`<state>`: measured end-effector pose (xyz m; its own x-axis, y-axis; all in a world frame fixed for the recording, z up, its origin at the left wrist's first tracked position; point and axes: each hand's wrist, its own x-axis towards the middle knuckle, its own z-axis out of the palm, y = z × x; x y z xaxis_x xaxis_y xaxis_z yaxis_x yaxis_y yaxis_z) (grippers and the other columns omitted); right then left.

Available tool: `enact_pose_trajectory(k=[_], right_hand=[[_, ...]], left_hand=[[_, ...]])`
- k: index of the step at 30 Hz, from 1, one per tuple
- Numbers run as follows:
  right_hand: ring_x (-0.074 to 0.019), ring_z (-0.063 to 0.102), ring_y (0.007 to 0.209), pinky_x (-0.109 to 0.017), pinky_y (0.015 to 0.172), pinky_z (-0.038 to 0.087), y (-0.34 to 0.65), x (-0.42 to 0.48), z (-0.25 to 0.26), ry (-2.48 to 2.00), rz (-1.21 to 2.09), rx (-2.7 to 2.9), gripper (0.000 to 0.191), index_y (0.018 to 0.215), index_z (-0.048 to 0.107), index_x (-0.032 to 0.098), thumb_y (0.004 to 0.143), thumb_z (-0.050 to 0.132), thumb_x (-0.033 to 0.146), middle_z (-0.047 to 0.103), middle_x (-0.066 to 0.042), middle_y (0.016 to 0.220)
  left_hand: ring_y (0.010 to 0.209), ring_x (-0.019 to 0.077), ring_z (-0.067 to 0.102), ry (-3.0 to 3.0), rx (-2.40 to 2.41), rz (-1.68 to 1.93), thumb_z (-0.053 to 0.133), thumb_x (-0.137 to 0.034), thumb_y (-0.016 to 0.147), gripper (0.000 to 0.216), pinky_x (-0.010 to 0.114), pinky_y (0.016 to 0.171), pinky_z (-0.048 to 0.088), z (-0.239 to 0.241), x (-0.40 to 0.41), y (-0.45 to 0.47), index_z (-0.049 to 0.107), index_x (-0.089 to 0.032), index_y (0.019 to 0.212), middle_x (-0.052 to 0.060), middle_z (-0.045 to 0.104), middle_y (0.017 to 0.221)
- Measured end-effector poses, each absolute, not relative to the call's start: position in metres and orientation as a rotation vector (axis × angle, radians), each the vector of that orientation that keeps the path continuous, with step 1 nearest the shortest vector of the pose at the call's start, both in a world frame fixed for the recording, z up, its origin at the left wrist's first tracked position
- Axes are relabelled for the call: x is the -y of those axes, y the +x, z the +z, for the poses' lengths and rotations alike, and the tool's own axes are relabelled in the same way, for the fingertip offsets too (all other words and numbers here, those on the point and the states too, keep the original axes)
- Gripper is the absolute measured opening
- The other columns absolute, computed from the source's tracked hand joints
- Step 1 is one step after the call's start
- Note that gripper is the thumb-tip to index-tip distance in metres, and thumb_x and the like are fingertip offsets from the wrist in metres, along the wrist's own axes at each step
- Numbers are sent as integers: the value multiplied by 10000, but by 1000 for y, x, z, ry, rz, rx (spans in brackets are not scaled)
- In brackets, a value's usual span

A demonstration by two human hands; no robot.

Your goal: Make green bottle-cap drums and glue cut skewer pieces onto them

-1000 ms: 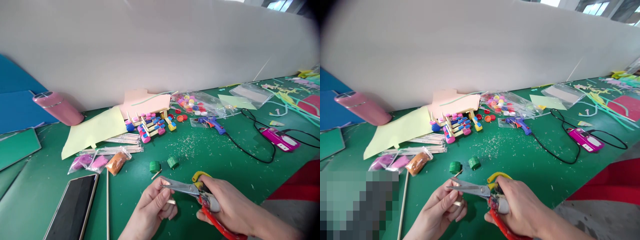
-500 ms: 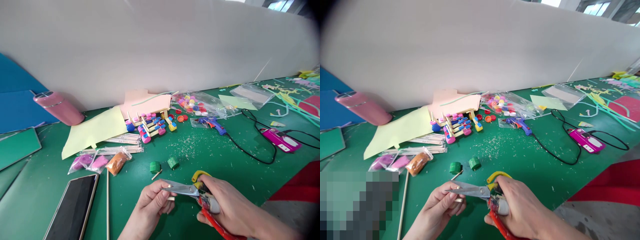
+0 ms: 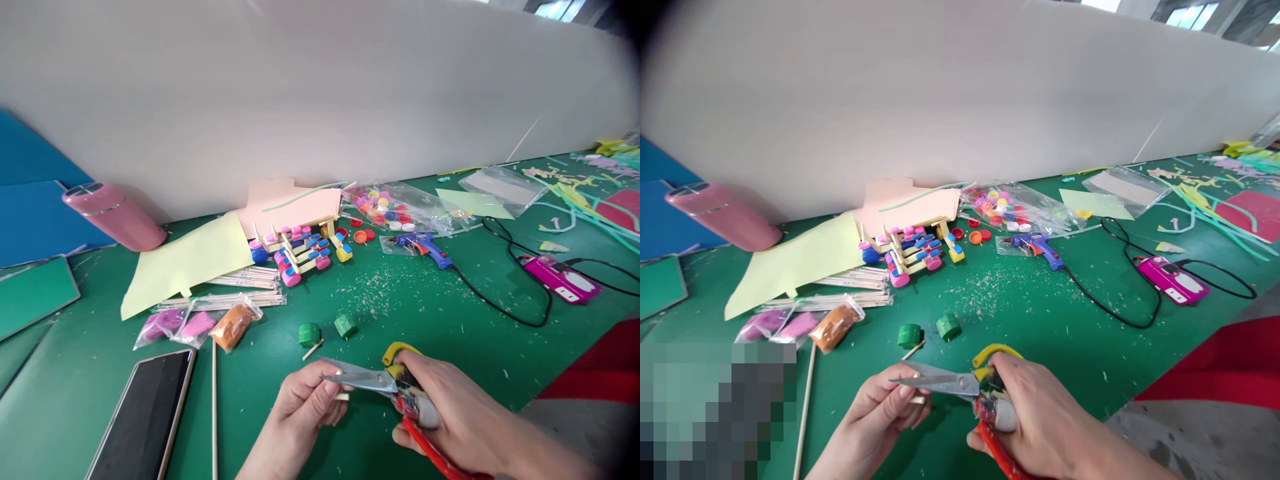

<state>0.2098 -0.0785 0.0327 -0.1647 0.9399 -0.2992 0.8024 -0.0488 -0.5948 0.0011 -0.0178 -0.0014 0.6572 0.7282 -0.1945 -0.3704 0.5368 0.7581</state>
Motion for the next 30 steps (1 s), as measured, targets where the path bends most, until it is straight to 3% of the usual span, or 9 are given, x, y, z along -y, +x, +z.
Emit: enact_pose_trajectory(k=[16, 23, 30], right_hand=[[-169, 509, 490, -267, 449, 241, 208, 84, 24, -1937, 945, 2071, 259, 772, 418, 227, 780, 530, 461, 576, 13, 608], [-201, 535, 590, -275, 502, 294, 207, 82, 24, -1886, 886, 2117, 334, 809, 397, 220, 680, 642, 406, 580, -1, 689], [-180, 499, 533, -271, 481, 285, 209, 82, 25, -1897, 890, 2130, 327, 795, 402, 220, 703, 611, 455, 563, 3, 654]], left_hand=[[487, 68, 298, 794, -580, 755, 620, -298, 785, 204, 242, 488, 234, 7, 19, 7, 716, -140, 699, -20, 440, 573], [493, 71, 295, 764, -566, 736, 618, -325, 786, 193, 240, 509, 239, 3, 19, 3, 702, -161, 728, -32, 423, 551], [503, 72, 286, 777, -579, 689, 615, -328, 790, 207, 241, 512, 223, 0, 20, -2, 697, -146, 736, -32, 417, 552]])
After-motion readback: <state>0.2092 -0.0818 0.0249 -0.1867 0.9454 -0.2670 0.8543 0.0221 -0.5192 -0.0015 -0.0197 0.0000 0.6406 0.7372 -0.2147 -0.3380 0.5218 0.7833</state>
